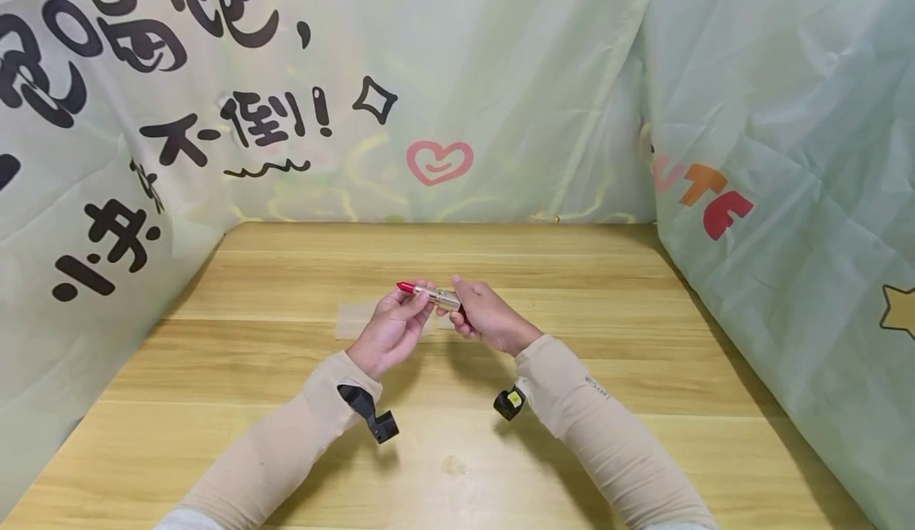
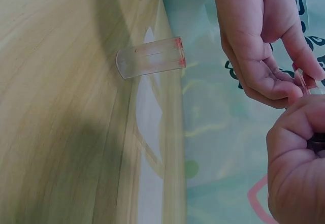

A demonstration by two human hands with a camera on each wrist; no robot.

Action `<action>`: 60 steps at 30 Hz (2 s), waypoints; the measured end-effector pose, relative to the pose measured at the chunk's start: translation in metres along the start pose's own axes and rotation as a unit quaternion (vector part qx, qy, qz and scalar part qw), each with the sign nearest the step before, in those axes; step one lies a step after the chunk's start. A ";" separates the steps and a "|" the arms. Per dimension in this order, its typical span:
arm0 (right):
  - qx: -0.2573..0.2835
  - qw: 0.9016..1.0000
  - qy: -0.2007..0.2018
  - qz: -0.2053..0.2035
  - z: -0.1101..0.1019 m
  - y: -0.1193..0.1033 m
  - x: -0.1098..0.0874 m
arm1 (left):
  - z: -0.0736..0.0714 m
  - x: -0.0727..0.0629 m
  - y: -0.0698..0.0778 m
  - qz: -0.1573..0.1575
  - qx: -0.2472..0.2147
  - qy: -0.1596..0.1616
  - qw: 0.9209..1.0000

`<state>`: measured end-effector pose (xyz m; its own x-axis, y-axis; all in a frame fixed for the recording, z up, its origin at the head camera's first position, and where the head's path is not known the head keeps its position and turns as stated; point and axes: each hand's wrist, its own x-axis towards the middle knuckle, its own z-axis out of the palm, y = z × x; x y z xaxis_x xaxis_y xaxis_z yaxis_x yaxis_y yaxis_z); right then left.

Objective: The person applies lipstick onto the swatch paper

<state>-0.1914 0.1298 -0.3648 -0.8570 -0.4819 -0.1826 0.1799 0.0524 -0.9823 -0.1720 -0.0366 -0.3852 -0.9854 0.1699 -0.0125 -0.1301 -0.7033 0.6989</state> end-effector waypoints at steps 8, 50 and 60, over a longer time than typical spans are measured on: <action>0.033 0.999 -0.005 0.022 0.001 -0.002 -0.001 | 0.000 0.001 0.001 0.003 -0.004 0.009 1.000; 0.101 0.994 0.016 -0.029 -0.005 -0.017 0.016 | -0.027 0.001 0.043 -0.044 0.104 0.036 0.993; 0.027 0.998 0.039 -0.051 -0.013 -0.010 0.032 | -0.066 0.009 0.063 -0.020 0.280 0.033 0.959</action>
<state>-0.2265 0.1253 -0.3611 -0.9068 -0.4125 -0.0863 0.1132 -0.0411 -0.9927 -0.1966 -0.1242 -0.3885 -0.9880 0.1321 -0.0802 -0.1072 -0.2121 0.9713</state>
